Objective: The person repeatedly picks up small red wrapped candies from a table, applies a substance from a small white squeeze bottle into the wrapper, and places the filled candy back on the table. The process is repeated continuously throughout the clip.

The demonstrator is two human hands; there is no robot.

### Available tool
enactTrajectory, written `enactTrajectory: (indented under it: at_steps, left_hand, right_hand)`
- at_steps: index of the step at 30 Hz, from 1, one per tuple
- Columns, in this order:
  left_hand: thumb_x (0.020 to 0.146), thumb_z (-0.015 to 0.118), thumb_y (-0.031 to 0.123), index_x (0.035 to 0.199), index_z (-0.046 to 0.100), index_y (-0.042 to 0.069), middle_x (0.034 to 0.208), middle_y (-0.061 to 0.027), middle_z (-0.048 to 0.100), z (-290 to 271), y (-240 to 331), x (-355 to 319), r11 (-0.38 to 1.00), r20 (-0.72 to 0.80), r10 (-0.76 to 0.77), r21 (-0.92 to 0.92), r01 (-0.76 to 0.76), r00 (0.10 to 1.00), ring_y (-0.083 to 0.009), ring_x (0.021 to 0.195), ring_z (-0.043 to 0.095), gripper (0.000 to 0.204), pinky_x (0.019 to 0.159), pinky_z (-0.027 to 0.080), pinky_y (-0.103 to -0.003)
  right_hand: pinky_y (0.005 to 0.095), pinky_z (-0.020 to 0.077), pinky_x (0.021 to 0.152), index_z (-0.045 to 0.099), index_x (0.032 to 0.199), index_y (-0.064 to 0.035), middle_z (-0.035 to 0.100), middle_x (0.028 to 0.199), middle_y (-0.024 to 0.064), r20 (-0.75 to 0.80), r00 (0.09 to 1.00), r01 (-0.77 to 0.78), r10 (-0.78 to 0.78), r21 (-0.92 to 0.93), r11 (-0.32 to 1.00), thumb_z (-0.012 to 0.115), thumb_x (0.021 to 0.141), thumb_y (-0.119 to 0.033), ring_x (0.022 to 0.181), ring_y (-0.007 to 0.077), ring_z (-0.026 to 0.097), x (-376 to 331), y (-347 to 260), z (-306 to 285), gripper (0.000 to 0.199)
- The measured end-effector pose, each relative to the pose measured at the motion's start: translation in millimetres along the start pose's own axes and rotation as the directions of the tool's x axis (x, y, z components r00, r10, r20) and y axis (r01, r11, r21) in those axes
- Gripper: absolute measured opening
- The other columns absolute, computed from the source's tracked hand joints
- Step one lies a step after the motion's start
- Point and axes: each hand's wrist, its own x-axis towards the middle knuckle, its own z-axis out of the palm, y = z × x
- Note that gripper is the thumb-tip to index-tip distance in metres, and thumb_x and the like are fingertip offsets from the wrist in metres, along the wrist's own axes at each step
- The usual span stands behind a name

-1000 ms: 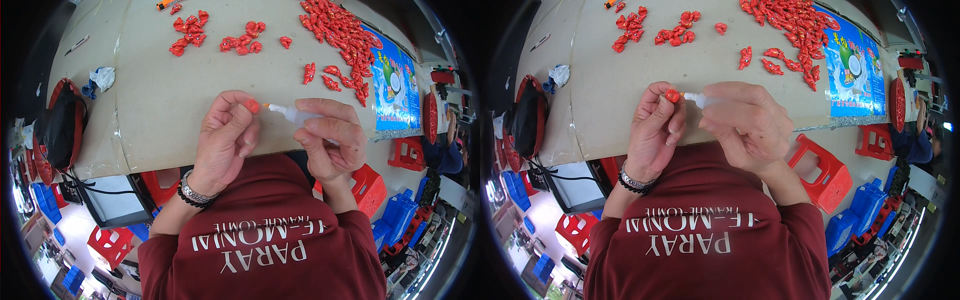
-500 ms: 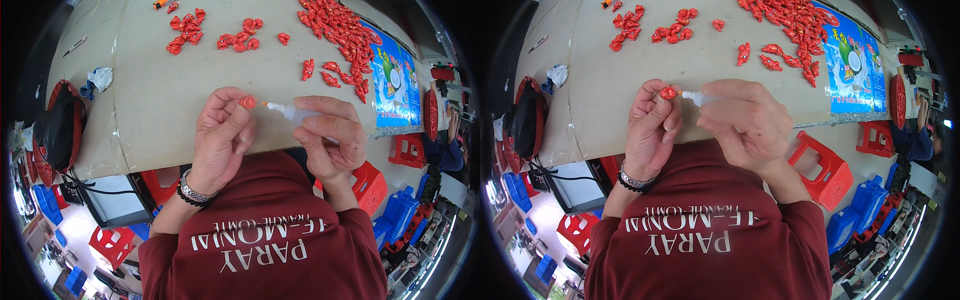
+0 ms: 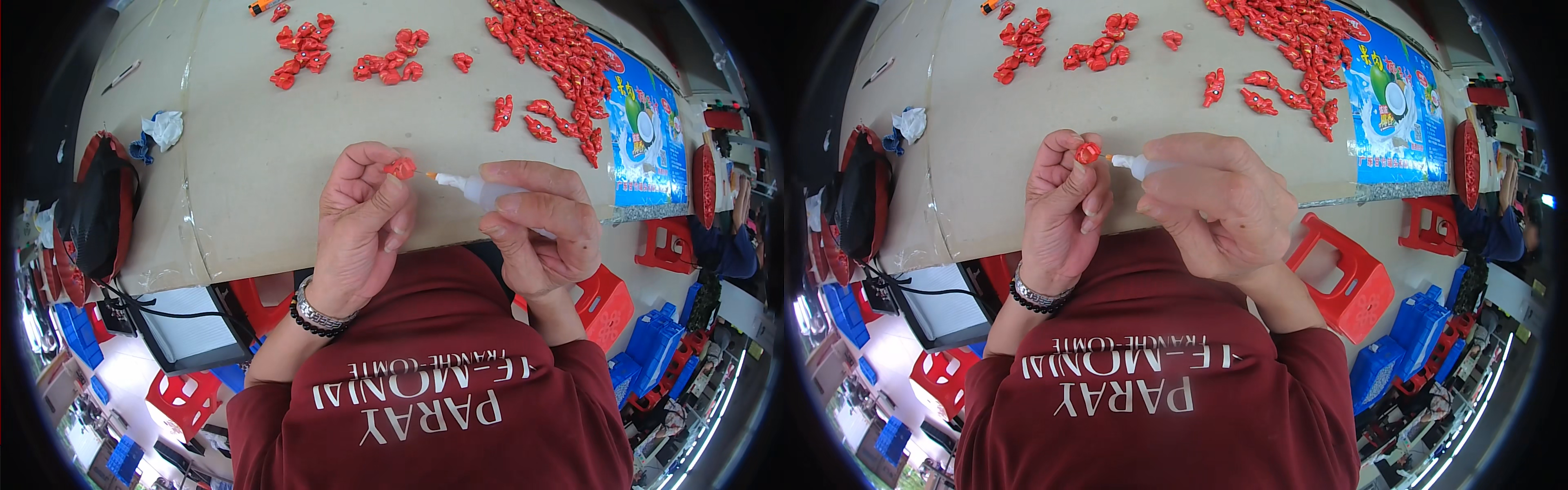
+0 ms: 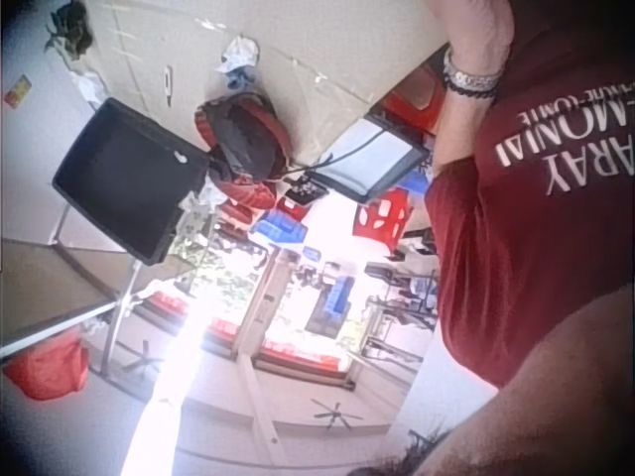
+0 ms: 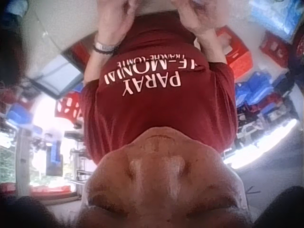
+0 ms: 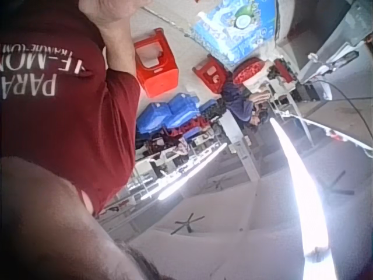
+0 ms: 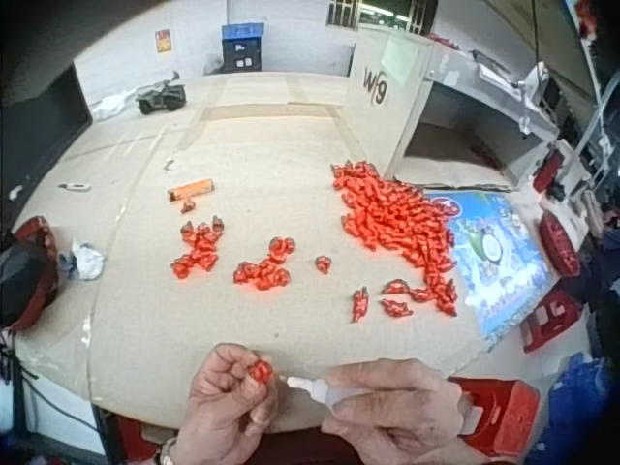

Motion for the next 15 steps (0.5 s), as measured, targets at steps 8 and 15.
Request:
enactTrajectory:
  at_steps: [8,15]
  left_hand:
    - [0.09,0.058,0.006,0.103,0.052,0.007,0.105,-0.0034,0.058,-0.5,-0.7,-0.3,1.0,0.009,0.017,-0.009,-0.017,1.0,-0.0055,0.055,0.043,0.014,0.04,0.031,-0.017]
    - [0.091,0.057,0.006,0.104,0.052,0.007,0.104,-0.0029,0.058,1.8,1.5,0.4,0.999,-0.012,-0.008,-0.031,0.008,1.0,-0.0055,0.055,0.043,0.014,0.04,0.032,-0.017]
  right_hand:
    - [0.024,0.0497,0.05,0.061,0.089,-0.0032,0.066,0.088,0.0176,-0.007,1.0,-0.013,0.013,0.014,1.0,0.074,0.073,-0.001,0.065,0.0172,0.064,0.7,-2.3,0.1,0.021]
    - [0.0282,0.0526,0.063,0.058,0.095,-0.0014,0.065,0.091,0.0183,0.003,0.996,-0.089,0.089,0.066,0.994,0.074,0.074,-0.002,0.078,0.0215,0.065,0.2,-4.4,-1.1,0.026]
